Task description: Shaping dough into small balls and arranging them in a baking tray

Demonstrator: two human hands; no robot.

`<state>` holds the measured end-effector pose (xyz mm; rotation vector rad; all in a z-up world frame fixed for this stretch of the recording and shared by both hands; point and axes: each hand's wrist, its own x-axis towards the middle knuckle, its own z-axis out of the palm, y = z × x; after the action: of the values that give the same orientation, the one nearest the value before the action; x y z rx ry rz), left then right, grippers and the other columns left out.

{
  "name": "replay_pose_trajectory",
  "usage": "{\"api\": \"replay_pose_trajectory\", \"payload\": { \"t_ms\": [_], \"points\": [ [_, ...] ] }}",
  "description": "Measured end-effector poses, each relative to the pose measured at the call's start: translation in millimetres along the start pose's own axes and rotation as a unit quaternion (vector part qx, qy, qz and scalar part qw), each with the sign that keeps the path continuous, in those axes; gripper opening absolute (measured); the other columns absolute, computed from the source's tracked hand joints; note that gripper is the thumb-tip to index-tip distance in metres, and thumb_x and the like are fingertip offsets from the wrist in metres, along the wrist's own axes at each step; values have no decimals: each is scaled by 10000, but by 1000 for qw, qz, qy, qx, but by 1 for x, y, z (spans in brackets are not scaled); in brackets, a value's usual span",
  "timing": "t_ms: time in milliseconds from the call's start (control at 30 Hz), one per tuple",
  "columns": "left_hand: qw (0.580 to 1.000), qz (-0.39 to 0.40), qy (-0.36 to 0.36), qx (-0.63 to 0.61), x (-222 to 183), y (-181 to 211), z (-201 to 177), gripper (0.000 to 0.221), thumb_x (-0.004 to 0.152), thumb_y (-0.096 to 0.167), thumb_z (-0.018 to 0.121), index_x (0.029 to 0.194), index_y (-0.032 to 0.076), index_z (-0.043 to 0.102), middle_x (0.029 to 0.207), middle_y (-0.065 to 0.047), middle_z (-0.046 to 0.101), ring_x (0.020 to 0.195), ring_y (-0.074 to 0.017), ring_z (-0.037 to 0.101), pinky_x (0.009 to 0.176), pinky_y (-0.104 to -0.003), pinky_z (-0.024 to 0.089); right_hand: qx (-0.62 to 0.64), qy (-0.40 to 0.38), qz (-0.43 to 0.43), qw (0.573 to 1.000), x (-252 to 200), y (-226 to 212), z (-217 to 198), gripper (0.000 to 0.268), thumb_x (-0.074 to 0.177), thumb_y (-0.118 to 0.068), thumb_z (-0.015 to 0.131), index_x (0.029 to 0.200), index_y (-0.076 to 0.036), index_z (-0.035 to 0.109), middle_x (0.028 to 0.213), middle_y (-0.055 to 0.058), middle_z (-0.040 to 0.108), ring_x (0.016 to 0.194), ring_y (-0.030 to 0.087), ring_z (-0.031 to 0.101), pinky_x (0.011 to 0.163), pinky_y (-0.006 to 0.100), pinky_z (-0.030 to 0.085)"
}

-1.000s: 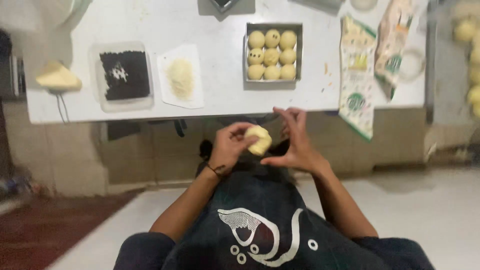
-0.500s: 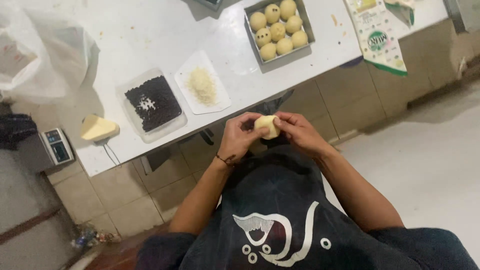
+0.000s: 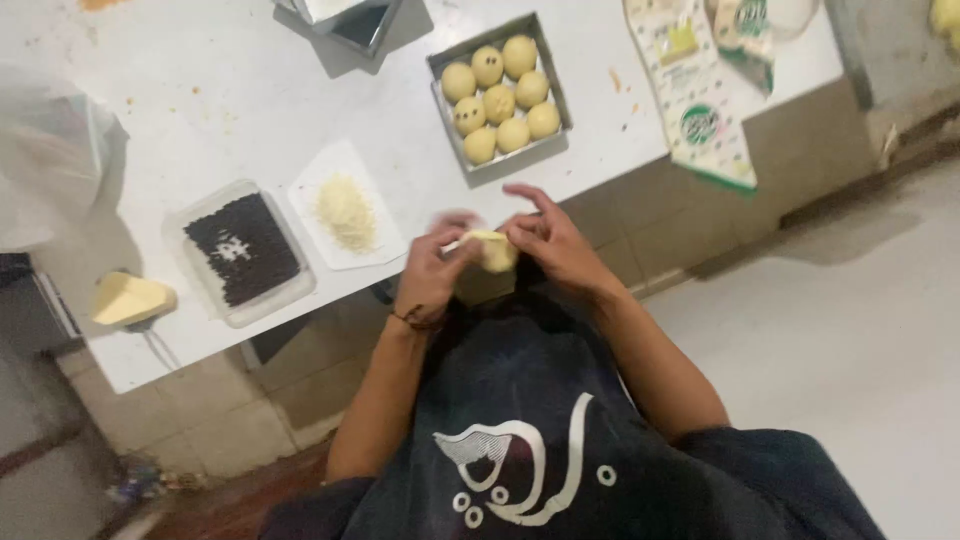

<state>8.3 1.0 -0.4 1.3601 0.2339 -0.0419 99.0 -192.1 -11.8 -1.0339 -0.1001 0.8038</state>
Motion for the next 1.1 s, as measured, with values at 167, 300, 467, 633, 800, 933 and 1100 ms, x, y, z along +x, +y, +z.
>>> {"api": "replay_pose_trajectory", "payload": {
  "t_ms": [167,300,467,633,800,933,1100],
  "points": [
    [983,-19,180,38,38,3,8,214,984,272,737,964,59,750,850,-12,692,833,-94,582,831,-295,529,-497,201,-163,828,107,-66,-104,464,969,-400,831,1235,-84,619,814,88,703,740,217,688,703,370,528],
    [948,-10,264,-178,48,-25,8,259,964,158,725,1109,-39,639,999,-194,744,843,-261,744,846,-364,614,-570,157,4,806,188,-74,-161,553,918,-591,804,1143,-100,686,805,82,733,712,253,759,675,391,595],
    [897,-13,285,-337,50,2,36,353,978,149,622,1283,0,527,1226,-237,697,1114,-328,704,1017,-496,573,-593,0,-20,805,220,-50,-185,197,963,-273,643,888,-94,682,691,144,679,727,397,723,680,467,544],
    [868,-13,332,-370,39,-10,51,292,997,115,553,1225,-65,580,1199,-289,691,1102,-365,705,1025,-527,566,-583,18,10,812,213,-98,-192,206,949,-243,620,907,-50,678,727,234,665,777,484,697,685,545,503],
    [857,18,304,-416,53,7,61,386,970,229,572,1254,-29,610,1179,-226,717,1094,-333,713,985,-499,579,-529,38,47,846,235,-148,-241,186,1010,-168,531,897,-64,637,666,148,669,535,274,705,569,426,563],
    [906,-11,342,-248,80,33,82,473,921,90,656,1353,-60,533,1047,-215,717,907,-276,715,896,-389,587,-630,74,-63,771,217,-176,-236,218,1027,-245,617,1076,-33,608,858,265,657,892,535,677,769,619,513],
    [930,-56,363,-16,110,13,108,550,862,26,764,1357,-77,548,912,-173,706,829,-188,647,805,-327,574,-527,48,-55,847,139,-160,-145,251,944,-120,618,1138,26,555,864,232,597,845,443,662,755,487,530]
  ]
}}
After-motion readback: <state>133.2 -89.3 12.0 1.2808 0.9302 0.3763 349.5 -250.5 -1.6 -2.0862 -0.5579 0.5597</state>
